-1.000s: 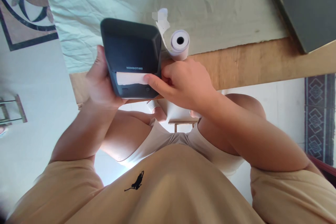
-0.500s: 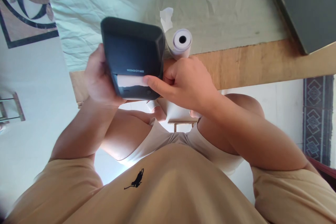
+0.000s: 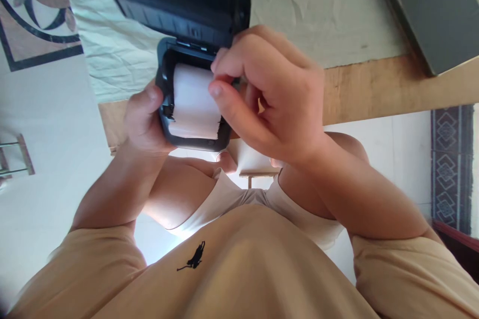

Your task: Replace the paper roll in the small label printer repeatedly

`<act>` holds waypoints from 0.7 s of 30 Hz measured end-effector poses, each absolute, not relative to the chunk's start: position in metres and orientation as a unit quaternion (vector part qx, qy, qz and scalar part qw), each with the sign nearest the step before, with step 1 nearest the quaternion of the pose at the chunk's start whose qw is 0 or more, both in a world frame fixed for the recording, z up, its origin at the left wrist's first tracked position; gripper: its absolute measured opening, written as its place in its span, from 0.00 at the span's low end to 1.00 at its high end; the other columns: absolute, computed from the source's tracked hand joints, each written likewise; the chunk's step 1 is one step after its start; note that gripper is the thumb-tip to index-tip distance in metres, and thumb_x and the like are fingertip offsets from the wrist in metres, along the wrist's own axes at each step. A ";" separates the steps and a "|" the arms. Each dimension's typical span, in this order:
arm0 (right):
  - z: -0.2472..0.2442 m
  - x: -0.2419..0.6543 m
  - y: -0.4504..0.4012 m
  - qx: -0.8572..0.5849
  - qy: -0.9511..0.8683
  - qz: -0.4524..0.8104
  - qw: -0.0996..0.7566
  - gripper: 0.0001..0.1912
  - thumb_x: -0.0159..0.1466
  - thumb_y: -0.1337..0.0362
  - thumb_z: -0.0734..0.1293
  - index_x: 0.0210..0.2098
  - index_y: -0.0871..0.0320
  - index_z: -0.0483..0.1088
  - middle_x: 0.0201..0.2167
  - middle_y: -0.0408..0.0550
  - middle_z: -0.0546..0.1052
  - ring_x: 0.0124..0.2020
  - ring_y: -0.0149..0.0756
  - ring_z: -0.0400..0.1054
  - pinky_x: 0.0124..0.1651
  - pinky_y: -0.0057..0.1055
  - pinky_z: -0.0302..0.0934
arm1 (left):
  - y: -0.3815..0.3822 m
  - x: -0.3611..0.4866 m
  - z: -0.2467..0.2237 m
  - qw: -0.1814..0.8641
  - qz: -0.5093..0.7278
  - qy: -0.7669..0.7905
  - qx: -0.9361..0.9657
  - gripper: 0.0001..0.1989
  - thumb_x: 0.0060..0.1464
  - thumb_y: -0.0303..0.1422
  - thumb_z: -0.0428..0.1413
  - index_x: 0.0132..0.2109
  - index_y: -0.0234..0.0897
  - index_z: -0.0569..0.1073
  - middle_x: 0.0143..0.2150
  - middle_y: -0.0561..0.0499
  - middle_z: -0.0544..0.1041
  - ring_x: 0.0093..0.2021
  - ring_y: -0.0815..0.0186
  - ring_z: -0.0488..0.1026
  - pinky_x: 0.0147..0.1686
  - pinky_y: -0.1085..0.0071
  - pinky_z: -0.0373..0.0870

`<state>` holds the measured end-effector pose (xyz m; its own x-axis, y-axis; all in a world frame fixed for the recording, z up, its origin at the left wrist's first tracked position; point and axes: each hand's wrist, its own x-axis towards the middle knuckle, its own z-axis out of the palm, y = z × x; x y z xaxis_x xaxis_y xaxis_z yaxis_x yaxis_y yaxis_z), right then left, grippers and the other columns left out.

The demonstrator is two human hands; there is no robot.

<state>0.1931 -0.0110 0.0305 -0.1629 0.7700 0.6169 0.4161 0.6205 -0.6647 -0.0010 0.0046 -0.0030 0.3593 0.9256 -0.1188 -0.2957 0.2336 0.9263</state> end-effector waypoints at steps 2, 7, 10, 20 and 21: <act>0.031 0.192 -0.010 -0.412 -0.758 0.148 0.484 0.05 0.63 0.66 0.63 0.31 0.59 0.68 0.30 0.43 0.76 0.27 0.22 0.64 0.31 0.26 0.58 | 0.005 -0.001 -0.003 0.698 0.426 0.360 0.450 0.24 0.48 0.53 0.57 0.45 0.41 0.70 0.43 0.45 0.78 0.56 0.49 0.73 0.40 0.60 0.74; 0.034 0.188 -0.014 -0.458 -0.779 0.113 0.412 0.04 0.64 0.66 0.64 0.35 0.57 0.71 0.32 0.39 0.78 0.23 0.20 0.61 0.29 0.25 0.56 | 0.004 -0.001 -0.003 0.698 0.417 0.343 0.470 0.29 0.48 0.55 0.58 0.47 0.37 0.69 0.41 0.44 0.77 0.54 0.49 0.74 0.40 0.65 0.73; 0.036 0.183 -0.016 -0.523 -0.788 0.080 0.316 0.06 0.64 0.63 0.62 0.36 0.54 0.71 0.31 0.38 0.78 0.26 0.23 0.65 0.29 0.27 0.54 | 0.004 -0.001 -0.001 0.692 0.414 0.357 0.472 0.32 0.46 0.58 0.58 0.46 0.36 0.70 0.40 0.45 0.76 0.53 0.50 0.74 0.38 0.67 0.72; 0.047 0.176 -0.020 -0.608 -0.779 0.079 0.132 0.16 0.58 0.54 0.66 0.45 0.47 0.70 0.33 0.37 0.79 0.26 0.33 0.67 0.25 0.29 0.41 | 0.002 -0.002 -0.005 0.680 0.414 0.344 0.498 0.23 0.55 0.52 0.52 0.46 0.38 0.72 0.33 0.48 0.73 0.27 0.67 0.69 0.22 0.72 0.61; 0.048 0.176 -0.020 -0.604 -0.780 0.086 0.138 0.15 0.58 0.55 0.66 0.45 0.47 0.70 0.35 0.36 0.79 0.27 0.33 0.68 0.25 0.29 0.42 | 0.002 -0.002 -0.005 0.677 0.412 0.352 0.498 0.23 0.54 0.52 0.52 0.45 0.38 0.73 0.32 0.48 0.72 0.26 0.68 0.68 0.22 0.72 0.59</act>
<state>0.1761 -0.0197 0.0478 -0.2310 0.9664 0.1124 0.9190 0.2547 -0.3009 -0.0023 0.0019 -0.0054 0.4130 0.9083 -0.0664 -0.2071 0.1647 0.9644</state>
